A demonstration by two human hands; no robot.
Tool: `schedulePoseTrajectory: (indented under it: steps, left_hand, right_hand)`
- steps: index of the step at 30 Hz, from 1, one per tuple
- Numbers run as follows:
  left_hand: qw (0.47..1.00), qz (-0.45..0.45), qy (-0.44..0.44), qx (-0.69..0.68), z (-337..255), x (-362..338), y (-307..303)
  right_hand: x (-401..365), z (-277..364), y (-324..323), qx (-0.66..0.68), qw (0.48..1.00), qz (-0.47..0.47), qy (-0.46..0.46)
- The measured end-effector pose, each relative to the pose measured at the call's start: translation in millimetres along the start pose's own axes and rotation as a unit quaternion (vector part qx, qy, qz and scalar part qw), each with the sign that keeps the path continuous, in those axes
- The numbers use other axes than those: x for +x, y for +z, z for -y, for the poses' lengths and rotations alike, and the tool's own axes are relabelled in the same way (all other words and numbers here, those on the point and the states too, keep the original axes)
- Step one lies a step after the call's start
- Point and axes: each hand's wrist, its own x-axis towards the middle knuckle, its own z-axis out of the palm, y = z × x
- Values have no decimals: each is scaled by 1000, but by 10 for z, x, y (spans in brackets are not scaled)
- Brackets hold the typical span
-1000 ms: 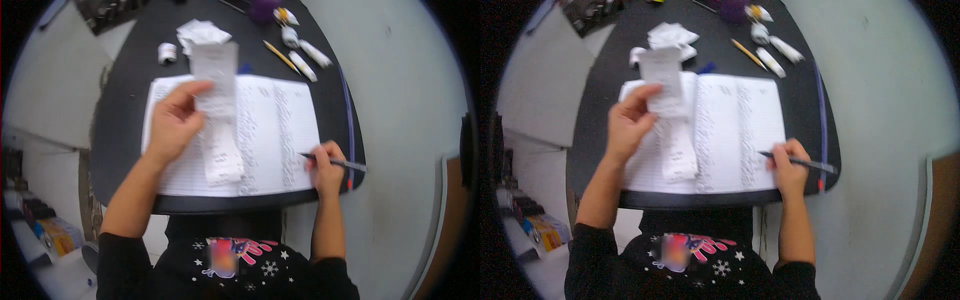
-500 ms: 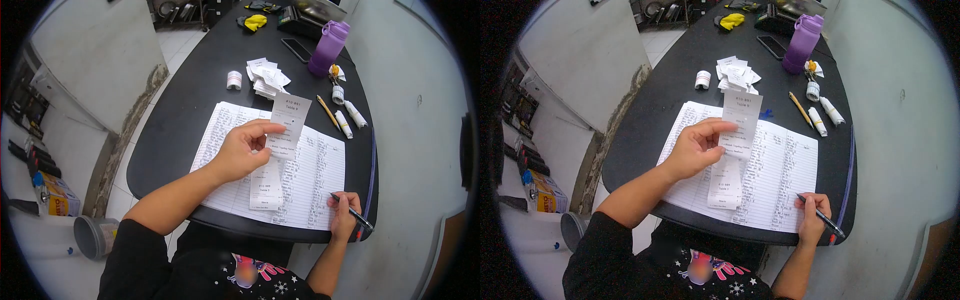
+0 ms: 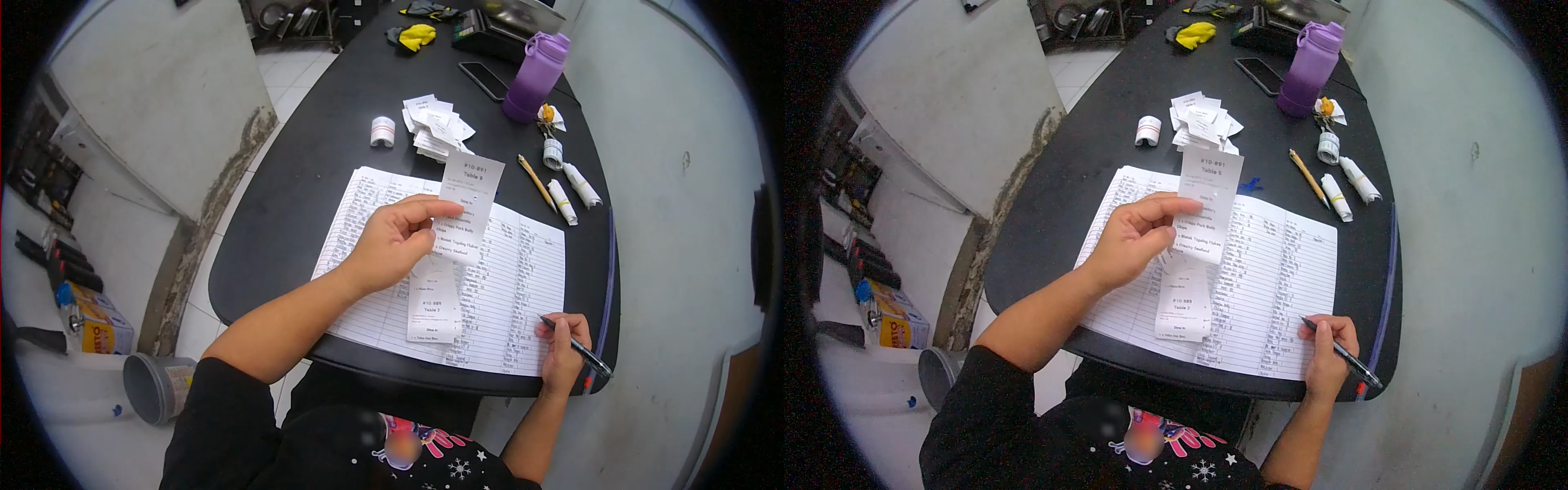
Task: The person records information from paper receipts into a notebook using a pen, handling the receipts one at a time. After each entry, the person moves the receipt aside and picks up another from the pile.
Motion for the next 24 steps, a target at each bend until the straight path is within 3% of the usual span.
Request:
schedulePoseTrajectory:
  steps: [14,19,24]
  left_hand:
    - [1000,16,-15,7,-19,2,-4]
    - [997,46,39,-46,140,22,-10]
    - [1000,7,7,28,36,2,42]
  right_hand:
    - [8,-5,-9,-11,1000,4,-1]
    - [0,-30,-10,-27,999,-32,35]
    - [6,-37,-41,15,1000,2,16]
